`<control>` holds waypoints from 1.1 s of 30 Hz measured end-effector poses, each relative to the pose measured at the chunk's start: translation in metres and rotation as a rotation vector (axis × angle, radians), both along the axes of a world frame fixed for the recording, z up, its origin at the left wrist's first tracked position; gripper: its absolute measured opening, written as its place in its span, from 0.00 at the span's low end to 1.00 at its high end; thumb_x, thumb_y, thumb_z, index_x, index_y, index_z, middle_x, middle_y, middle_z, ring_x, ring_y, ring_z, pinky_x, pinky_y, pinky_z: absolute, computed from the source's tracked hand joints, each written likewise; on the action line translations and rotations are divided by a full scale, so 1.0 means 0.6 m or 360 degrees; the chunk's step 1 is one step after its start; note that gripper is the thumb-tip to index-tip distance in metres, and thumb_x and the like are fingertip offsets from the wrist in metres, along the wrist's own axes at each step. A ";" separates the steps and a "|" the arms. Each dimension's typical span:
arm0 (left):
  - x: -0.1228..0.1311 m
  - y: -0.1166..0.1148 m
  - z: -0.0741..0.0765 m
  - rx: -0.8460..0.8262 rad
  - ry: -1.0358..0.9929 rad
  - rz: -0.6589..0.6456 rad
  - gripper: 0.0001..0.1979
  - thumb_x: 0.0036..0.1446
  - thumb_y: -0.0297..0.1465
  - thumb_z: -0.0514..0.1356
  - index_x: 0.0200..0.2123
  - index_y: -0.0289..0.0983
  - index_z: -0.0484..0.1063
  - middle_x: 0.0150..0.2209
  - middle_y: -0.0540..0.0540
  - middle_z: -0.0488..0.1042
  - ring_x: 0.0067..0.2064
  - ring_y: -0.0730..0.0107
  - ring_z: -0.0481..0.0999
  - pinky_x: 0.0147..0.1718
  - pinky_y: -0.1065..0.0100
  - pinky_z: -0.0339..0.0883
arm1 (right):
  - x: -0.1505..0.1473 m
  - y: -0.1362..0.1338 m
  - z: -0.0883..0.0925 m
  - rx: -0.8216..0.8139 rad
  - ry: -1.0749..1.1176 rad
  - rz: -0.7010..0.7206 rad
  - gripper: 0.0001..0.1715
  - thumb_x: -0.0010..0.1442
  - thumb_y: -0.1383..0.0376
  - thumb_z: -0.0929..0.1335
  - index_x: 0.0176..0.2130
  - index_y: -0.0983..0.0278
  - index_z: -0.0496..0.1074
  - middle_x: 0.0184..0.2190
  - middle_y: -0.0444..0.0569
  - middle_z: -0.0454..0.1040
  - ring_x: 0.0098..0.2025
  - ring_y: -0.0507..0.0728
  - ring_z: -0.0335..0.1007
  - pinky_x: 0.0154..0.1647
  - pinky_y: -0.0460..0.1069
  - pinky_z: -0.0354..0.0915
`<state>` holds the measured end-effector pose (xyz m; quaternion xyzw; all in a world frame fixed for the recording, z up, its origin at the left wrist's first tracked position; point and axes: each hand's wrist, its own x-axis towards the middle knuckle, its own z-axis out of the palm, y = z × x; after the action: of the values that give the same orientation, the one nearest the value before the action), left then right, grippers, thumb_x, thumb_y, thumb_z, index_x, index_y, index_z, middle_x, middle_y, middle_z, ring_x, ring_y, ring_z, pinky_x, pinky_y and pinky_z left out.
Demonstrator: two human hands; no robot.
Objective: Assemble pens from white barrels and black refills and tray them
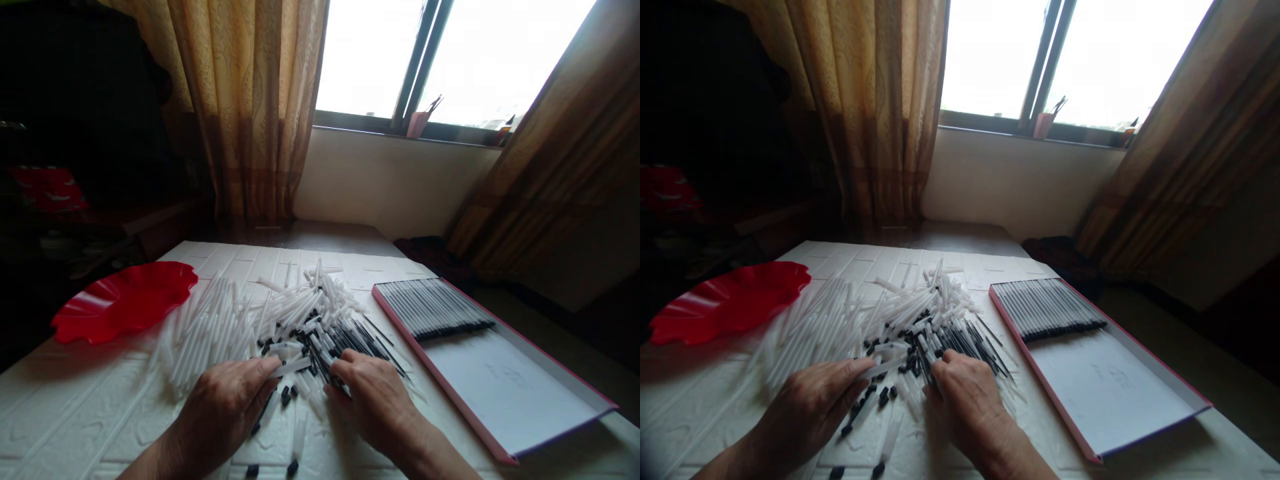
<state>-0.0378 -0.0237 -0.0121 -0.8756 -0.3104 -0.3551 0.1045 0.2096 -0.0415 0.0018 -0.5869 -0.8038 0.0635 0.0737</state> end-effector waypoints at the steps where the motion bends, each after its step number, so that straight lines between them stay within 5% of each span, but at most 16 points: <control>1: 0.000 0.001 -0.001 -0.0003 -0.0009 0.0002 0.14 0.73 0.35 0.46 0.45 0.38 0.69 0.31 0.49 0.82 0.29 0.68 0.84 0.28 0.72 0.75 | -0.004 -0.003 0.001 0.0018 -0.0083 -0.0004 0.06 0.58 0.65 0.68 0.31 0.61 0.75 0.33 0.48 0.77 0.32 0.57 0.74 0.31 0.47 0.59; 8: -0.003 0.000 -0.006 -0.0007 -0.0058 0.0017 0.14 0.72 0.35 0.48 0.44 0.38 0.71 0.31 0.48 0.82 0.29 0.67 0.83 0.29 0.71 0.75 | -0.033 -0.006 0.006 0.0029 -0.0370 -0.0084 0.11 0.56 0.76 0.65 0.33 0.64 0.75 0.32 0.54 0.79 0.33 0.58 0.77 0.27 0.47 0.58; 12: -0.006 0.000 -0.007 -0.0008 -0.0051 0.0020 0.13 0.72 0.35 0.48 0.44 0.38 0.72 0.32 0.48 0.82 0.30 0.67 0.83 0.31 0.70 0.75 | -0.024 -0.005 0.007 0.0008 -0.0269 -0.0096 0.09 0.57 0.74 0.65 0.33 0.64 0.74 0.33 0.52 0.79 0.34 0.58 0.77 0.29 0.47 0.60; 15: -0.008 0.004 -0.011 -0.0002 -0.0034 0.0040 0.12 0.72 0.34 0.49 0.45 0.39 0.71 0.33 0.48 0.82 0.33 0.65 0.83 0.34 0.67 0.74 | -0.004 -0.002 0.006 0.0040 -0.0006 -0.0112 0.09 0.61 0.71 0.64 0.33 0.63 0.73 0.32 0.49 0.80 0.34 0.58 0.77 0.32 0.47 0.60; 20: -0.010 0.012 -0.022 -0.0016 -0.0066 0.0086 0.12 0.72 0.32 0.48 0.47 0.39 0.71 0.36 0.46 0.79 0.36 0.63 0.80 0.39 0.63 0.71 | 0.021 0.002 0.012 0.0031 0.0812 0.0107 0.18 0.63 0.69 0.61 0.51 0.63 0.70 0.25 0.44 0.77 0.27 0.54 0.73 0.29 0.46 0.62; 26: -0.016 0.012 -0.023 -0.0046 -0.0094 0.0034 0.11 0.72 0.29 0.48 0.49 0.38 0.69 0.37 0.46 0.78 0.38 0.64 0.79 0.40 0.63 0.70 | 0.026 -0.008 0.026 0.0131 0.1633 0.0336 0.10 0.63 0.68 0.65 0.44 0.61 0.74 0.36 0.48 0.79 0.36 0.54 0.74 0.39 0.46 0.70; 33: -0.015 0.012 -0.020 -0.0049 -0.0074 -0.0022 0.10 0.72 0.29 0.49 0.47 0.37 0.69 0.36 0.45 0.78 0.37 0.65 0.79 0.39 0.65 0.70 | 0.012 -0.031 0.017 0.0347 0.2174 0.0455 0.10 0.70 0.64 0.63 0.45 0.56 0.75 0.27 0.44 0.76 0.25 0.49 0.69 0.25 0.41 0.66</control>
<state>-0.0468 -0.0166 -0.0240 -0.8708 -0.3120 -0.3711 0.0813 0.2165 -0.0601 0.0123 -0.2936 -0.6487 0.3459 0.6110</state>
